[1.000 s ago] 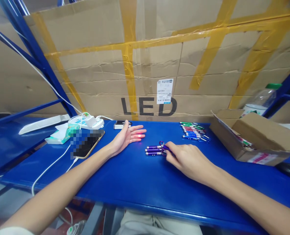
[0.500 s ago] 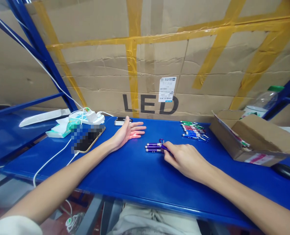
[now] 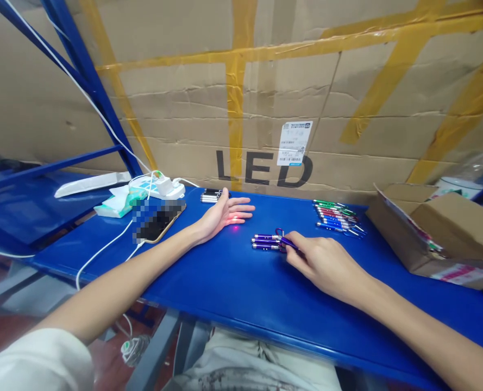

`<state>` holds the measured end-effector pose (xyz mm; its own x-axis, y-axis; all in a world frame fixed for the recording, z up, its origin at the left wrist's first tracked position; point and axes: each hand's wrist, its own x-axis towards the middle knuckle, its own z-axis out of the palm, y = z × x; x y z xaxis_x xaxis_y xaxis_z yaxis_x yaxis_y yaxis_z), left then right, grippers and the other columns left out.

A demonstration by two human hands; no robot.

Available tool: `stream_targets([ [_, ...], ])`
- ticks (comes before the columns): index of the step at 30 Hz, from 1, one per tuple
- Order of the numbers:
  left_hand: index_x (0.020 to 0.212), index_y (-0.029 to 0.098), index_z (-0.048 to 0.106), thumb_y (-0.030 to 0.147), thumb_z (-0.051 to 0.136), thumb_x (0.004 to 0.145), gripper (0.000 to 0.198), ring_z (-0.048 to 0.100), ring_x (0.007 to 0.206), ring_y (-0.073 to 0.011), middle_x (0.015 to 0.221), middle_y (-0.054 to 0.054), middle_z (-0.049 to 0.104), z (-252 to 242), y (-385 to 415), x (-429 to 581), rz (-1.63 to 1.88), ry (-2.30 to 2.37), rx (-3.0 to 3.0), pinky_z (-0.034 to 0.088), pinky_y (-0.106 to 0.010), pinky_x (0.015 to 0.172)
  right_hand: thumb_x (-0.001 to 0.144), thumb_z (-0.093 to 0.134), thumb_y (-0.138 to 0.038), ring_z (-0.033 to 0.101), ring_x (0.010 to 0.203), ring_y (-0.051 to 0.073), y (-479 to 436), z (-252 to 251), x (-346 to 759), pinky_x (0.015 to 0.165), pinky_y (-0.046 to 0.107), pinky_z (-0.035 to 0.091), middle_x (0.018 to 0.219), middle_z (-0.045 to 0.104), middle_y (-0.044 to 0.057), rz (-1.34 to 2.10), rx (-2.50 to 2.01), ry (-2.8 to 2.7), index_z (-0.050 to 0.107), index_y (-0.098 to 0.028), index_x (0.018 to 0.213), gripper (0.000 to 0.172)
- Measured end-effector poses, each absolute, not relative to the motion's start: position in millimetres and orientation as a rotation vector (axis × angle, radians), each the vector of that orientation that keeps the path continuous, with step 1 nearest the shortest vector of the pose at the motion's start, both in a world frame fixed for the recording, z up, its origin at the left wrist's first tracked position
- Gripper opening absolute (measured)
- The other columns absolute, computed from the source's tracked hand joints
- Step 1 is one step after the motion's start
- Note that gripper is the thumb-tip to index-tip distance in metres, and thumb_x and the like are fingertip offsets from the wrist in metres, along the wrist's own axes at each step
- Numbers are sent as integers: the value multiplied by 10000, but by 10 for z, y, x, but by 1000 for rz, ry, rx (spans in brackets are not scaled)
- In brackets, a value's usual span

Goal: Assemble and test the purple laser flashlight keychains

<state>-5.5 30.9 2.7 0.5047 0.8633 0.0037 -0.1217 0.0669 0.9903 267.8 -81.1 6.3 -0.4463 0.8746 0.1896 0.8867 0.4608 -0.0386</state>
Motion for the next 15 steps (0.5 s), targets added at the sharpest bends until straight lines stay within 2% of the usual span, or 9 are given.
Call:
stream_targets([
  [15,1502,144,589,814,283,1023,879,617,1397,-386,1498,-226,659,0,321,-71,858,698,1294,443,-515,1185,1099,416,-334,742,696,251,-813,112,2668,608,310,347,803,780,70,45,-1545,-2472,651,-199,1111,271],
])
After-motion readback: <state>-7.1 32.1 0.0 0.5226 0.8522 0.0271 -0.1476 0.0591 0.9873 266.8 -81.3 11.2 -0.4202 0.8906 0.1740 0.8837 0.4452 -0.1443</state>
